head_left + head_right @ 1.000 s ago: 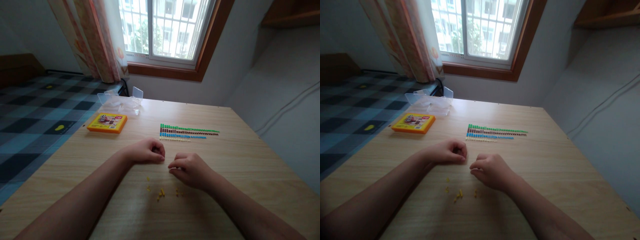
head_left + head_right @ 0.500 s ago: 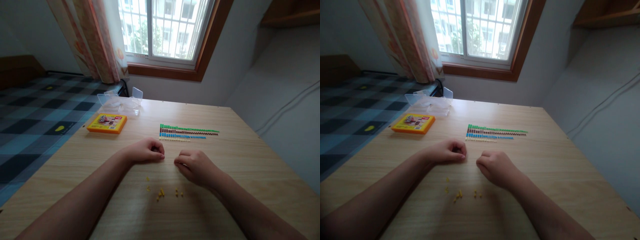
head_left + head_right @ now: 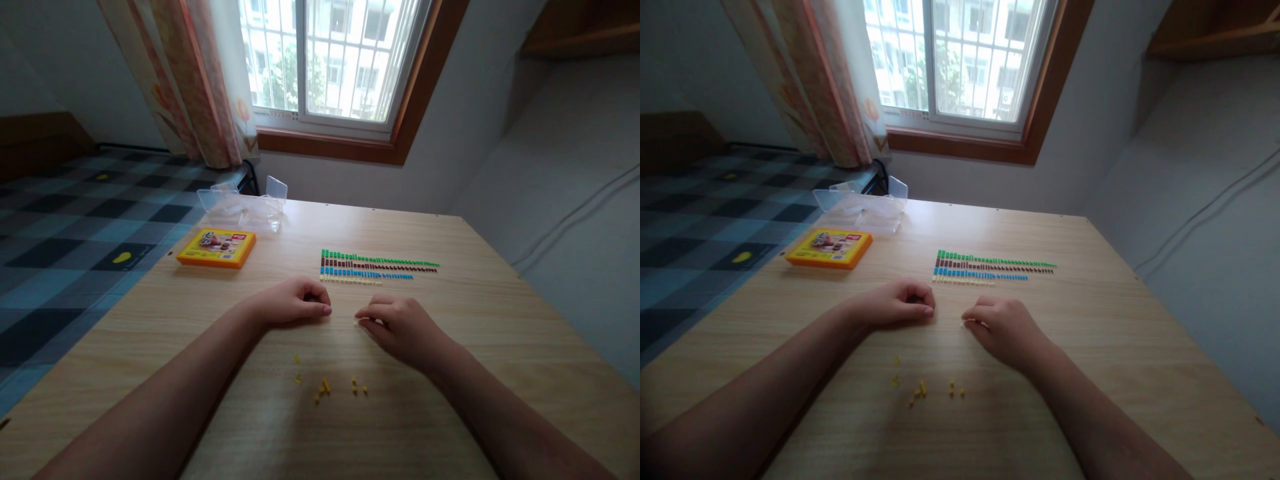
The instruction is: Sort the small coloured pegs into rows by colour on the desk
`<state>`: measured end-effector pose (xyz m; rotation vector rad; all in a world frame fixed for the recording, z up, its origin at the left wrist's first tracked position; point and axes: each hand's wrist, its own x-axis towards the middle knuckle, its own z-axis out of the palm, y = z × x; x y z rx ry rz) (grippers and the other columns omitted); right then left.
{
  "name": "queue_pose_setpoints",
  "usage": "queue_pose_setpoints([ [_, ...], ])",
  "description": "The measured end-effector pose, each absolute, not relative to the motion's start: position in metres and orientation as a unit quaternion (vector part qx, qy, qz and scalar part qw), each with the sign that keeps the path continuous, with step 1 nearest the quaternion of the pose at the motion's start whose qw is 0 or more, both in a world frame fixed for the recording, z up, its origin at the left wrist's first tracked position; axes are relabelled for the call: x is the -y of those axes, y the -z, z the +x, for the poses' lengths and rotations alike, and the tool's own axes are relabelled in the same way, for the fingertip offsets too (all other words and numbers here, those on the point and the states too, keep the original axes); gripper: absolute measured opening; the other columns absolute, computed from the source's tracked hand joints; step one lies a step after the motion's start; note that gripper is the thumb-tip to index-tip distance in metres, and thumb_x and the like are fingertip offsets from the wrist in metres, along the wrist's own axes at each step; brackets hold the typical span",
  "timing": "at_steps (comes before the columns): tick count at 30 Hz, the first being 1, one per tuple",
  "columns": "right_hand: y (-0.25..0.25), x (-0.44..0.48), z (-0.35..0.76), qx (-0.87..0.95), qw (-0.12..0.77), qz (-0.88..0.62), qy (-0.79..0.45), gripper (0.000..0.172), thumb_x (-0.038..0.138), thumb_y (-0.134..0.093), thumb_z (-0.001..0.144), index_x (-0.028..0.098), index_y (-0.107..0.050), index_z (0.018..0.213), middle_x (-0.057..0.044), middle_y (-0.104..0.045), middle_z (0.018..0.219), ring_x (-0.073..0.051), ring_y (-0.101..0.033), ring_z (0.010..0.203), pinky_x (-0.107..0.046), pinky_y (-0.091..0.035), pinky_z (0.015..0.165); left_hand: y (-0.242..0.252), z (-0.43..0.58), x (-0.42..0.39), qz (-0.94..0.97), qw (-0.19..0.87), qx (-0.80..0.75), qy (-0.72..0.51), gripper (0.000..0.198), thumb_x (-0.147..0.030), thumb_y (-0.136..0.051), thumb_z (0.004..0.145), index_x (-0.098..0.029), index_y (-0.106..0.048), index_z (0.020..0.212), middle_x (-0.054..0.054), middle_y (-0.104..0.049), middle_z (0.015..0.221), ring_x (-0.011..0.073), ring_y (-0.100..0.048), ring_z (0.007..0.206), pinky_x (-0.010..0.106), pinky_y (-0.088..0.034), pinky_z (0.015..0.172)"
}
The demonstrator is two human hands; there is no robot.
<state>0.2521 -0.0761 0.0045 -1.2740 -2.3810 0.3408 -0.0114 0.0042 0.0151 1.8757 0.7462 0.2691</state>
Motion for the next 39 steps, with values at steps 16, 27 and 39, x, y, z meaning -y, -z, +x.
queue_pose_setpoints([
  [16,-0.007,0.046,0.293,0.752,0.274,-0.597,-0.057,0.017,0.025,-0.062,0.091,0.022,-0.079,0.091,-0.004,-0.077,0.092,-0.021,-0.069,0.085,-0.031,-0.049,0.078,-0.019,-0.010,-0.003,0.756,0.555,-0.328,-0.114,0.036,-0.050,-0.068,0.080,-0.014,-0.067,0.079,0.000,-0.061,0.069,0.0116,-0.049,0.063,0.023,-0.037,0.056],
  [27,0.013,0.026,0.300,0.749,0.237,-0.616,-0.056,0.021,0.026,-0.060,0.091,0.023,-0.081,0.092,-0.005,-0.078,0.095,-0.022,-0.069,0.088,-0.033,-0.051,0.079,-0.016,-0.010,-0.003,0.743,0.571,-0.329,-0.116,0.037,-0.050,-0.068,0.081,-0.013,-0.067,0.080,-0.001,-0.057,0.065,0.0096,-0.045,0.057,0.022,-0.031,0.050],
  [39,0.013,0.027,0.300,0.734,0.263,-0.622,-0.077,0.022,0.030,-0.061,0.090,0.023,-0.081,0.094,-0.004,-0.079,0.096,-0.023,-0.070,0.086,-0.034,-0.052,0.078,-0.017,-0.011,-0.003,0.751,0.561,-0.329,-0.115,0.037,-0.050,-0.066,0.082,-0.013,-0.067,0.082,-0.002,-0.056,0.064,0.0093,-0.044,0.055,0.022,-0.030,0.049],
])
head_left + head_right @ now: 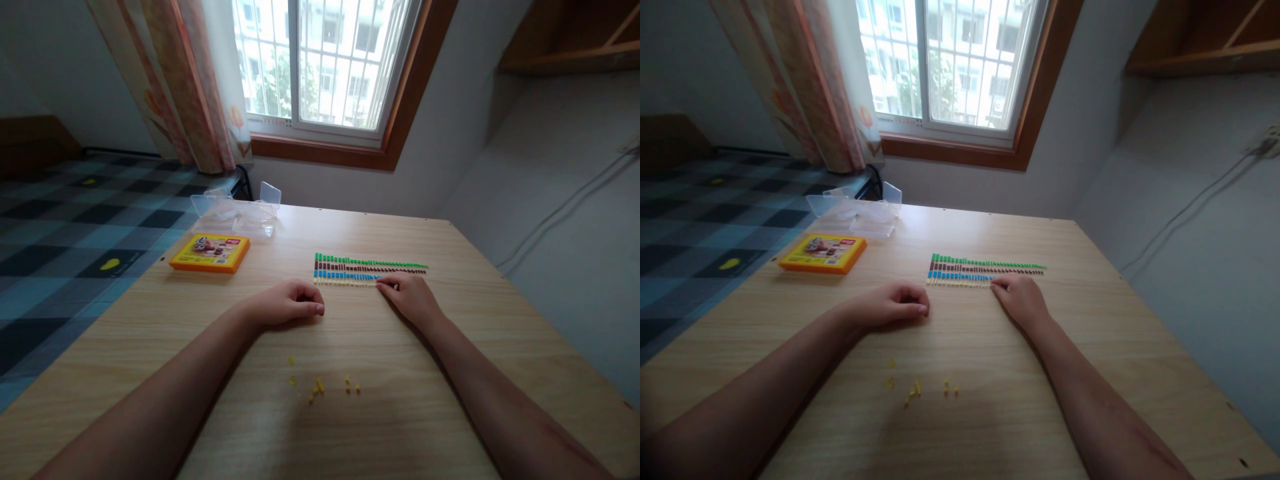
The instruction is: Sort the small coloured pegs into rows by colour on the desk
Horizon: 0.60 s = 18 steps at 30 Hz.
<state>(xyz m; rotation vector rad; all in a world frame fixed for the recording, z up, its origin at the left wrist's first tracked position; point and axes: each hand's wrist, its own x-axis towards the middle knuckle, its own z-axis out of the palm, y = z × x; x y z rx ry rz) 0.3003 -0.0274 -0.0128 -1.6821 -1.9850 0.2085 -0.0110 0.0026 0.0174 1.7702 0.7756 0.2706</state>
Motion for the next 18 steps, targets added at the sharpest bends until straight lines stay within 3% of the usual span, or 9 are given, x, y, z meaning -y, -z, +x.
queue_pose_setpoints([
  [9,0.005,0.036,0.295,0.727,0.304,-0.611,-0.082,0.021,0.031,-0.062,0.089,0.021,-0.080,0.093,-0.006,-0.078,0.088,-0.021,-0.069,0.077,-0.032,-0.050,0.072,-0.023,-0.014,-0.006,0.757,0.555,-0.337,-0.077,0.037,-0.051,-0.071,0.077,-0.014,-0.068,0.081,-0.001,-0.059,0.067,0.0115,-0.048,0.060,0.023,-0.034,0.053],
  [18,-0.007,0.082,0.250,0.867,0.257,-0.393,-0.166,0.018,0.026,-0.060,0.094,0.022,-0.077,0.091,-0.002,-0.072,0.077,-0.012,-0.061,0.065,-0.024,-0.042,0.062,-0.045,-0.030,0.002,0.826,0.418,-0.365,0.102,0.022,-0.033,-0.080,0.065,-0.021,-0.076,0.083,-0.004,-0.062,0.065,0.0114,-0.050,0.057,0.023,-0.032,0.051],
])
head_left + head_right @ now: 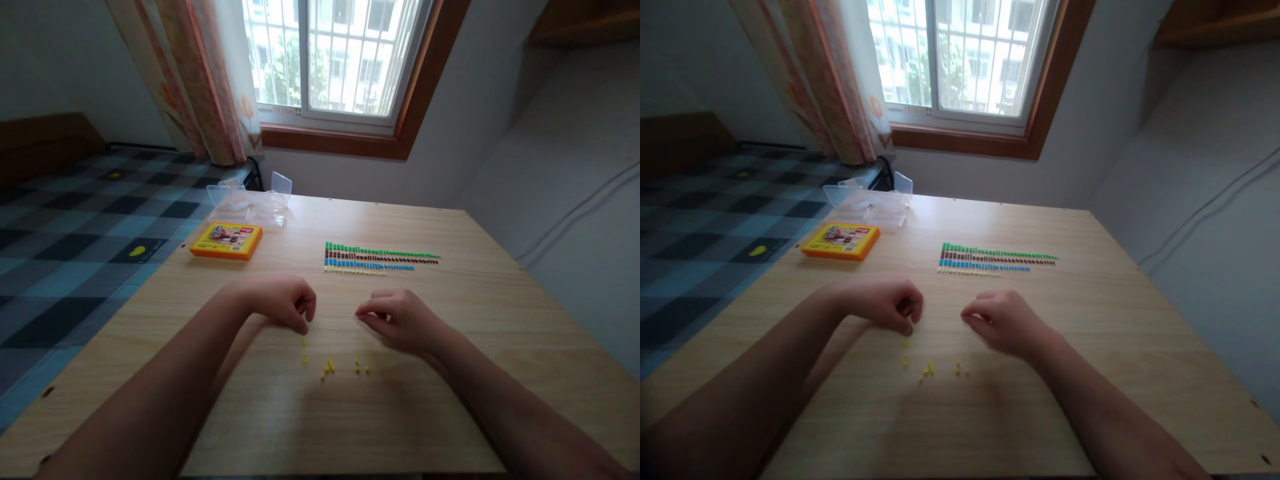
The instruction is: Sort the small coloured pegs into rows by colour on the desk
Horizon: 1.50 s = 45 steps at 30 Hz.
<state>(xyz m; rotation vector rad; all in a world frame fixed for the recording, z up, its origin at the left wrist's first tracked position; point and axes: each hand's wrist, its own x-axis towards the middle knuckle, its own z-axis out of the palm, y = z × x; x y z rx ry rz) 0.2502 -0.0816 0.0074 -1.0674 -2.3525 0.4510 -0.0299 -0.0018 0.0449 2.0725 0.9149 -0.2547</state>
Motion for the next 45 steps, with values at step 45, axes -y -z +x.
queue_pose_setpoints([
  [45,0.005,0.083,0.214,0.882,0.214,-0.403,-0.119,0.026,0.013,-0.061,0.087,0.028,-0.080,0.096,0.001,-0.076,0.085,-0.015,-0.067,0.075,-0.026,-0.042,0.068,-0.034,-0.021,0.005,0.870,0.388,-0.299,0.052,0.016,-0.024,-0.071,0.072,-0.021,-0.081,0.084,-0.001,-0.070,0.073,0.0119,-0.058,0.065,0.020,-0.041,0.058],
])
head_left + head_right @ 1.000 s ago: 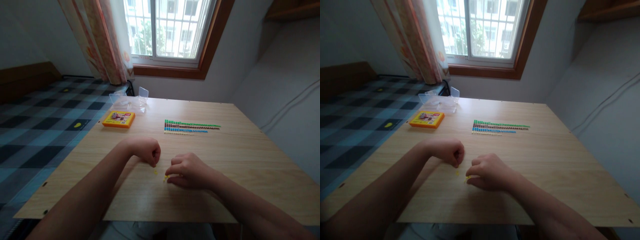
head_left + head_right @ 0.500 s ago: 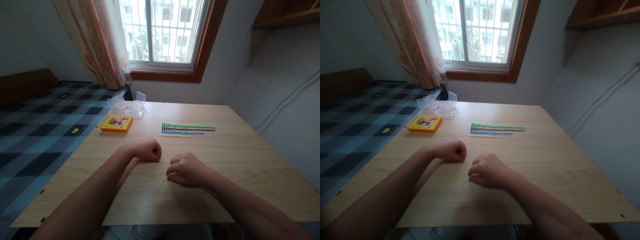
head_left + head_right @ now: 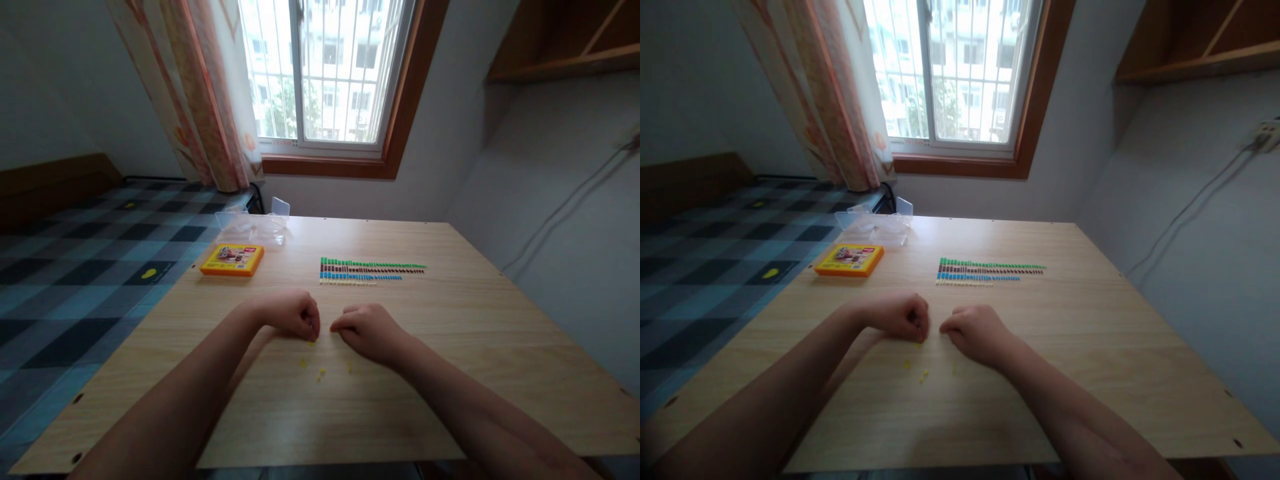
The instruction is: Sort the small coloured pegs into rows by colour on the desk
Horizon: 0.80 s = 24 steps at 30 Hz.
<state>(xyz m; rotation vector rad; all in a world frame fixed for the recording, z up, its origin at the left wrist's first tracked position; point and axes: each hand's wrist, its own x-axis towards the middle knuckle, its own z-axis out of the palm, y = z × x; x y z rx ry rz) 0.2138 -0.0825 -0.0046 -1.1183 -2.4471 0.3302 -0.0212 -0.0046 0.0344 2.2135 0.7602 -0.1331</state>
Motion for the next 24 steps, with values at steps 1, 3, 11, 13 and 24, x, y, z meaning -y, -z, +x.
queue_pose_setpoints([
  [1,0.006,0.079,0.215,0.872,0.226,-0.417,-0.117,0.028,0.012,-0.060,0.087,0.028,-0.081,0.096,0.000,-0.076,0.086,-0.016,-0.068,0.077,-0.026,-0.044,0.070,-0.034,-0.020,0.003,0.876,0.374,-0.303,0.015,0.016,-0.022,-0.070,0.073,-0.020,-0.081,0.084,0.000,-0.070,0.076,0.0119,-0.058,0.067,0.021,-0.042,0.059],
  [3,0.008,0.073,0.219,0.851,0.258,-0.444,-0.113,0.028,0.011,-0.059,0.088,0.027,-0.081,0.097,-0.001,-0.076,0.088,-0.017,-0.068,0.080,-0.027,-0.046,0.073,-0.032,-0.017,0.001,0.886,0.334,-0.314,-0.067,0.017,-0.017,-0.066,0.073,-0.019,-0.080,0.084,0.001,-0.070,0.079,0.0119,-0.058,0.069,0.021,-0.044,0.063],
  [11,0.012,0.060,0.239,0.791,0.360,-0.472,-0.149,0.028,0.006,-0.060,0.081,0.025,-0.079,0.089,-0.001,-0.078,0.088,-0.018,-0.070,0.081,-0.029,-0.050,0.076,-0.029,0.008,0.024,0.915,0.193,-0.334,-0.115,0.013,-0.025,-0.069,0.078,-0.024,-0.079,0.086,0.001,-0.071,0.086,0.0134,-0.061,0.071,0.024,-0.044,0.066],
  [13,0.014,0.059,0.239,0.795,0.369,-0.450,-0.169,0.028,0.005,-0.060,0.079,0.024,-0.080,0.087,-0.001,-0.077,0.083,-0.016,-0.068,0.075,-0.028,-0.049,0.073,-0.029,0.011,0.027,0.925,0.163,-0.333,-0.085,0.012,-0.024,-0.068,0.079,-0.025,-0.079,0.084,0.000,-0.072,0.085,0.0134,-0.061,0.069,0.024,-0.042,0.063],
  [24,0.019,0.056,0.241,0.791,0.397,-0.415,-0.213,0.028,0.006,-0.059,0.082,0.023,-0.080,0.088,-0.002,-0.076,0.081,-0.016,-0.067,0.073,-0.027,-0.048,0.069,-0.026,-0.005,0.009,0.896,-0.015,-0.442,-0.037,0.024,-0.030,-0.056,0.090,-0.021,-0.077,0.082,0.006,-0.075,0.089,0.0202,-0.067,0.075,0.030,-0.042,0.064],
])
